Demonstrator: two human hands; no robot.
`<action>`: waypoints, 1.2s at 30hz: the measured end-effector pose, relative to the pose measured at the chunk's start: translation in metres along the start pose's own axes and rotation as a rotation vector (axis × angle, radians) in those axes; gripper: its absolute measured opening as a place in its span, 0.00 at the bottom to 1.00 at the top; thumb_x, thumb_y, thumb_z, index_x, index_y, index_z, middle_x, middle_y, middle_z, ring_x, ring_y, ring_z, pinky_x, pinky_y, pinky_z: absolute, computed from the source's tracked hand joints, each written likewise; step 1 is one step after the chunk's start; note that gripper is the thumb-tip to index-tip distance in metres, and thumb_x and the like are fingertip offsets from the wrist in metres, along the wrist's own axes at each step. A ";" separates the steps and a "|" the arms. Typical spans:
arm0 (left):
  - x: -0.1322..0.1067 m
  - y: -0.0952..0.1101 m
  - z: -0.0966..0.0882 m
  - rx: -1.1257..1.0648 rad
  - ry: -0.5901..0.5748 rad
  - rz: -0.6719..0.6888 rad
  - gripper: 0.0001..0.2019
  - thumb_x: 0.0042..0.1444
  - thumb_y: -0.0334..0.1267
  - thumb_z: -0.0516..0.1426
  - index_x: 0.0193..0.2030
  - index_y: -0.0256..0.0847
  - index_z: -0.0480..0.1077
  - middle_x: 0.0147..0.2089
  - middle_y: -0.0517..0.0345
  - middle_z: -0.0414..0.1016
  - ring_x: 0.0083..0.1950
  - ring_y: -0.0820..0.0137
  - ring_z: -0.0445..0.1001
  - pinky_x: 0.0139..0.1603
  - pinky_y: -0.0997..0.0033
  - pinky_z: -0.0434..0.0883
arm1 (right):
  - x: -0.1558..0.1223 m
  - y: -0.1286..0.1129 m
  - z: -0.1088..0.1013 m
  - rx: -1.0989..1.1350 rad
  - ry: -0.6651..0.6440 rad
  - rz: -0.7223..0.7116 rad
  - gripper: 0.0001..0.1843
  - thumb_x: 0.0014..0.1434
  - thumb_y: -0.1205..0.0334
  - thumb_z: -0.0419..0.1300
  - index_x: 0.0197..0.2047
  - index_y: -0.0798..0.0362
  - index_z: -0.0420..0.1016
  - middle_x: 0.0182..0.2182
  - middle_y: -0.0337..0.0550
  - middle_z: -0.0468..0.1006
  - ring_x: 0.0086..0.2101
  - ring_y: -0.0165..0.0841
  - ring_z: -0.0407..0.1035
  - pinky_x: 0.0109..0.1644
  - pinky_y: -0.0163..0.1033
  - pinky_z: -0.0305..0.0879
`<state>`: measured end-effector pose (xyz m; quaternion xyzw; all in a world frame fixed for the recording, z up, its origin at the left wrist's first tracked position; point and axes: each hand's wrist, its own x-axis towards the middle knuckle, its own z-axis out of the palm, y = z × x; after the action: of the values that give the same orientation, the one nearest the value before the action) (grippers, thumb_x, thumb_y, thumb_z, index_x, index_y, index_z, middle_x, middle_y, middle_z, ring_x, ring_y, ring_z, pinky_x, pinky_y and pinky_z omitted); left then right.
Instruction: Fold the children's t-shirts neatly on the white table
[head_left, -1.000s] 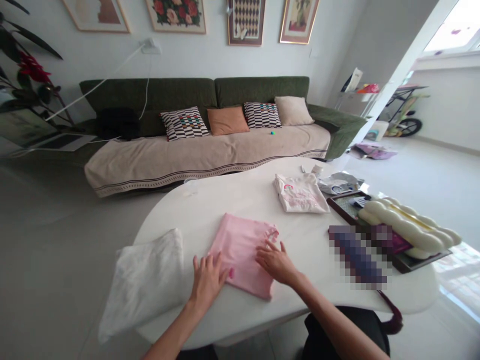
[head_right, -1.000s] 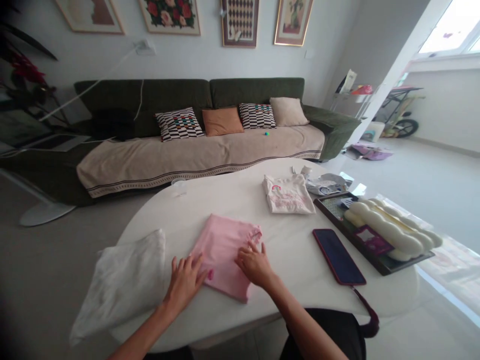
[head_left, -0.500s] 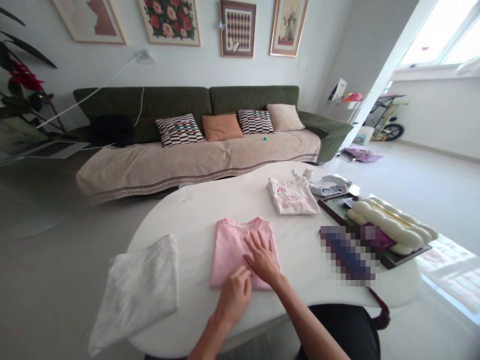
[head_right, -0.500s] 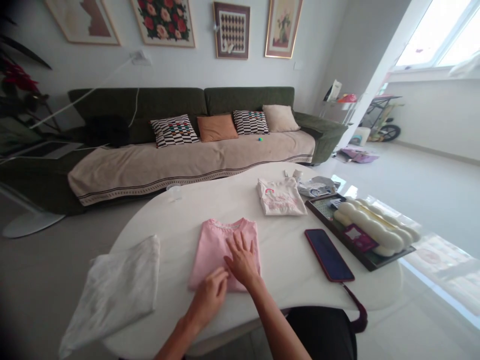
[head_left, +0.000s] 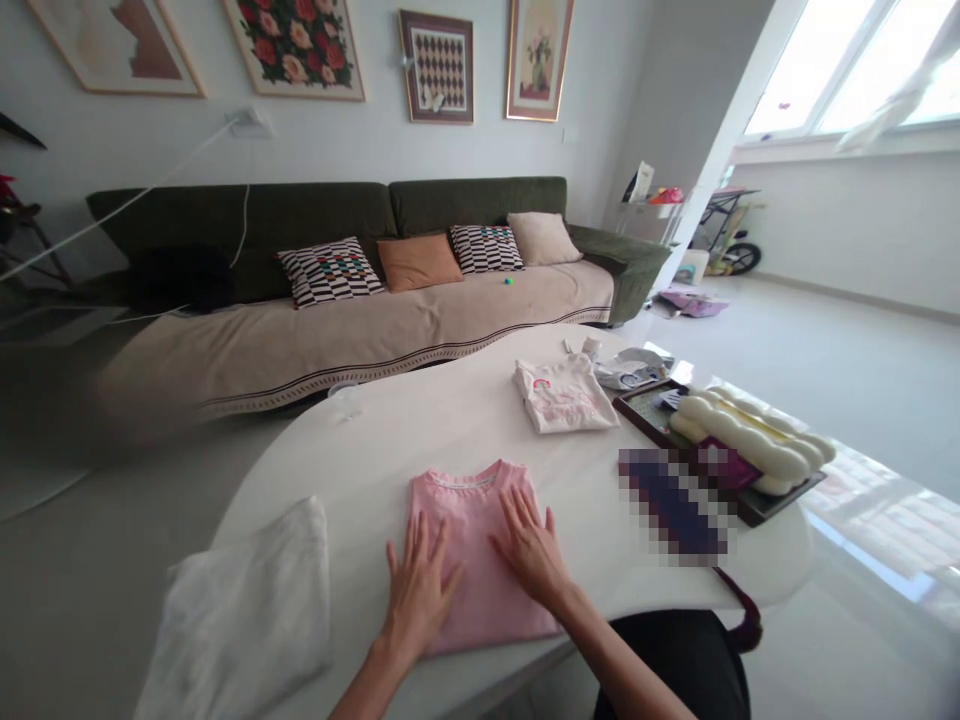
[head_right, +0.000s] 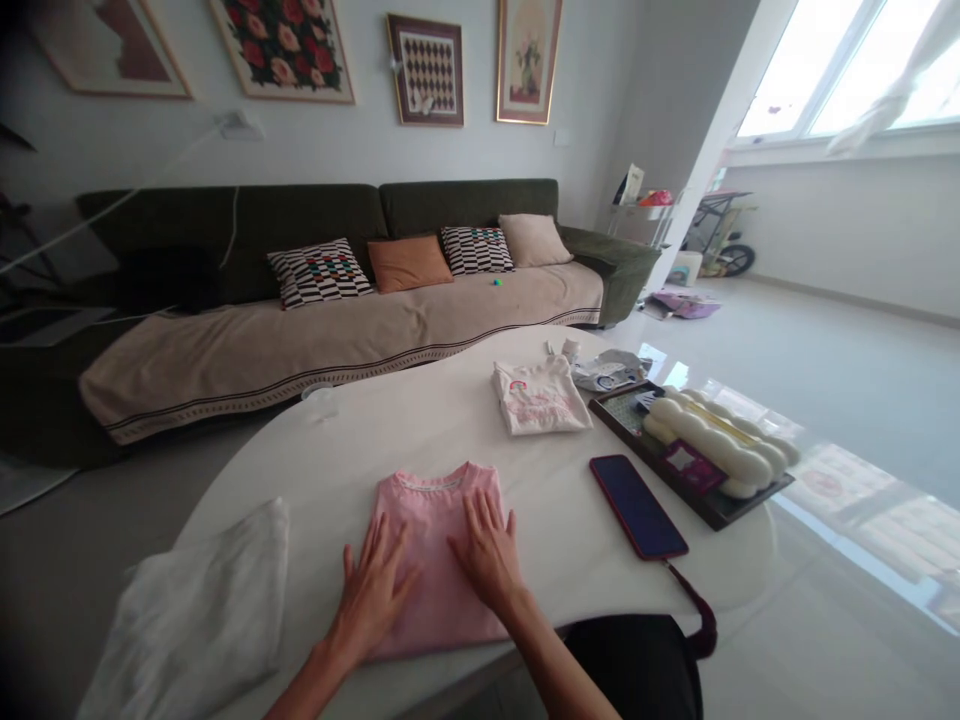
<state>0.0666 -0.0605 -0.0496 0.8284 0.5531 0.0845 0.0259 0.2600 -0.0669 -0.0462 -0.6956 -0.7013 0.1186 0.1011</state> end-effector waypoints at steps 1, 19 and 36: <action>0.011 0.000 -0.003 0.002 0.026 0.000 0.27 0.59 0.47 0.43 0.64 0.42 0.50 0.66 0.44 0.44 0.66 0.53 0.42 0.57 0.39 0.48 | 0.010 0.002 -0.003 -0.003 0.021 0.017 0.34 0.60 0.47 0.41 0.65 0.52 0.38 0.64 0.46 0.39 0.62 0.39 0.33 0.60 0.57 0.34; 0.033 -0.033 0.028 -0.311 0.293 -0.233 0.28 0.55 0.39 0.47 0.62 0.34 0.50 0.57 0.41 0.62 0.58 0.59 0.60 0.56 0.56 0.60 | 0.010 0.042 -0.003 0.232 0.210 0.232 0.28 0.57 0.61 0.42 0.59 0.62 0.53 0.54 0.57 0.63 0.54 0.40 0.56 0.54 0.41 0.55; 0.011 0.000 -0.051 -1.625 -0.343 -0.650 0.32 0.46 0.40 0.59 0.59 0.42 0.57 0.53 0.51 0.70 0.51 0.61 0.70 0.52 0.64 0.65 | 0.010 0.057 -0.034 0.737 -0.046 0.260 0.07 0.50 0.65 0.46 0.31 0.53 0.64 0.25 0.38 0.75 0.24 0.27 0.68 0.25 0.28 0.58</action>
<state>0.0621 -0.0526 0.0015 0.3576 0.5187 0.3139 0.7103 0.3243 -0.0556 -0.0315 -0.6930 -0.5196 0.3900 0.3126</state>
